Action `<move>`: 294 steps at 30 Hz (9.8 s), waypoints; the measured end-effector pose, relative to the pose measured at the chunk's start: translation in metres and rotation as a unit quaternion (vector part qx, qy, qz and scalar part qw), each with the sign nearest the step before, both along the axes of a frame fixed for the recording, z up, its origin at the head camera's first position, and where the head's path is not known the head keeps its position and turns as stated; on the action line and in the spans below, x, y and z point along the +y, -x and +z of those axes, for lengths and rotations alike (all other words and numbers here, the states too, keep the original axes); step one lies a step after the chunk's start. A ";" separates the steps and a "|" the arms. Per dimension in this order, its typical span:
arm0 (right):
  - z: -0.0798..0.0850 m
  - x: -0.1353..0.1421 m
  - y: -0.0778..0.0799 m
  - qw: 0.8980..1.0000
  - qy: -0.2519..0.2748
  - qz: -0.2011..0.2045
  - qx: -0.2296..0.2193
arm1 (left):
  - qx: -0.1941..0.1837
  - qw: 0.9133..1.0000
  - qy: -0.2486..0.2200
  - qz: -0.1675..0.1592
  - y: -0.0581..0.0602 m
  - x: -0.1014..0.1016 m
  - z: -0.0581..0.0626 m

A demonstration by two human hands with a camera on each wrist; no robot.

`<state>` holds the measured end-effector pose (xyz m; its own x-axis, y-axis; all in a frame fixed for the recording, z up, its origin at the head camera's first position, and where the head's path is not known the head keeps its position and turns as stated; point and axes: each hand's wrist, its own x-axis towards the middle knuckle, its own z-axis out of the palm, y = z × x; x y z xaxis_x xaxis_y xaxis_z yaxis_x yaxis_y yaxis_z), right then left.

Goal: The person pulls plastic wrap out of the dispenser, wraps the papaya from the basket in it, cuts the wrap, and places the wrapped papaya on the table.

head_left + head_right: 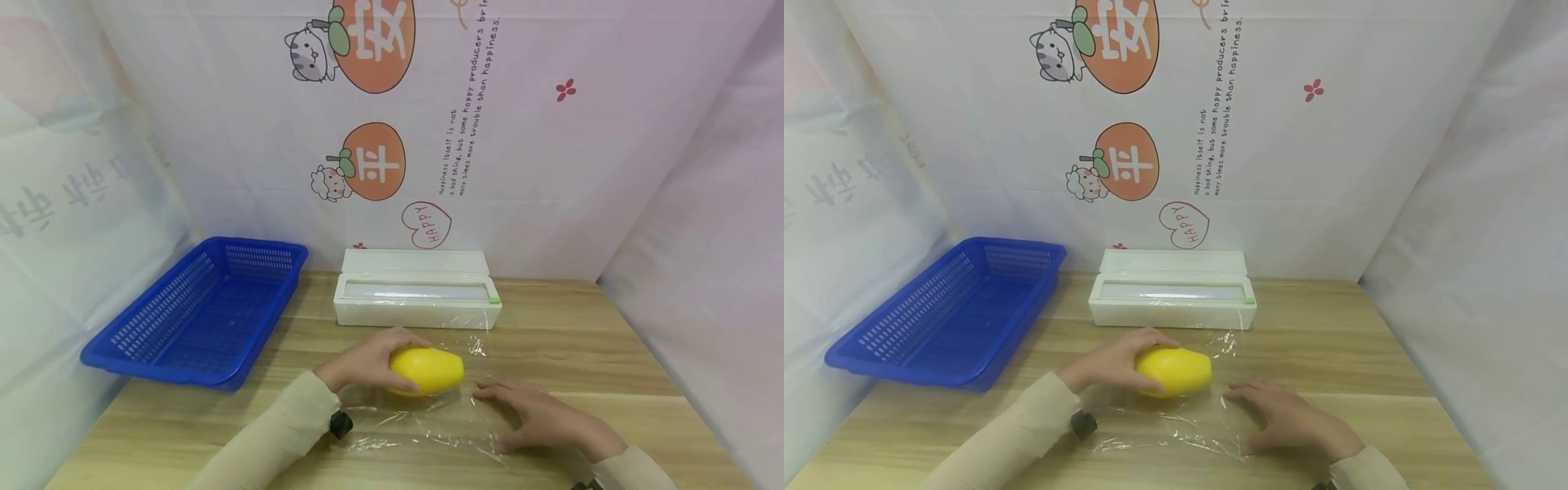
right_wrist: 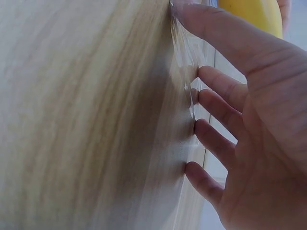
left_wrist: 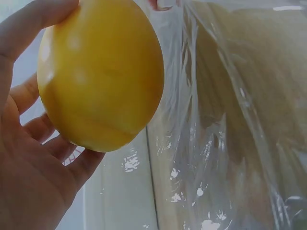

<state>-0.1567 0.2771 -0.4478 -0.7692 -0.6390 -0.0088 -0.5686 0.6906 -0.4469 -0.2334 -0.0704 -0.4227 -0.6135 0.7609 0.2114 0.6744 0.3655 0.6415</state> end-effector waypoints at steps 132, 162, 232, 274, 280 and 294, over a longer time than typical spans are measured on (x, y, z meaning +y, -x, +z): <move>-0.002 -0.003 -0.016 0.978 0.132 0.102 -0.128 | -0.101 0.983 0.132 -0.084 -0.054 -0.059 -0.014; 0.037 -0.009 0.010 0.985 0.147 0.058 0.069 | 0.032 0.998 0.057 -0.017 -0.030 -0.064 0.018; 0.004 -0.042 0.078 0.985 0.132 -0.051 -0.098 | -0.067 0.992 0.051 0.095 0.012 -0.042 -0.008; 0.008 -0.009 0.083 0.925 0.279 -0.164 -0.199 | -0.038 0.996 0.038 0.065 0.032 -0.038 -0.009; 0.017 -0.040 0.069 0.967 0.201 -0.155 -0.024 | -0.043 0.995 0.051 0.074 0.024 -0.034 -0.001; 0.012 -0.087 0.073 0.977 0.184 -0.094 -0.057 | -0.046 0.995 0.010 0.086 0.025 -0.023 -0.006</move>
<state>-0.2295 0.1901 -0.4361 -0.8804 -0.4631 0.1016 -0.3792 0.5591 -0.7373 -0.2582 -0.0929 -0.4286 -0.7516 0.6458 0.1348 0.5394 0.4840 0.6890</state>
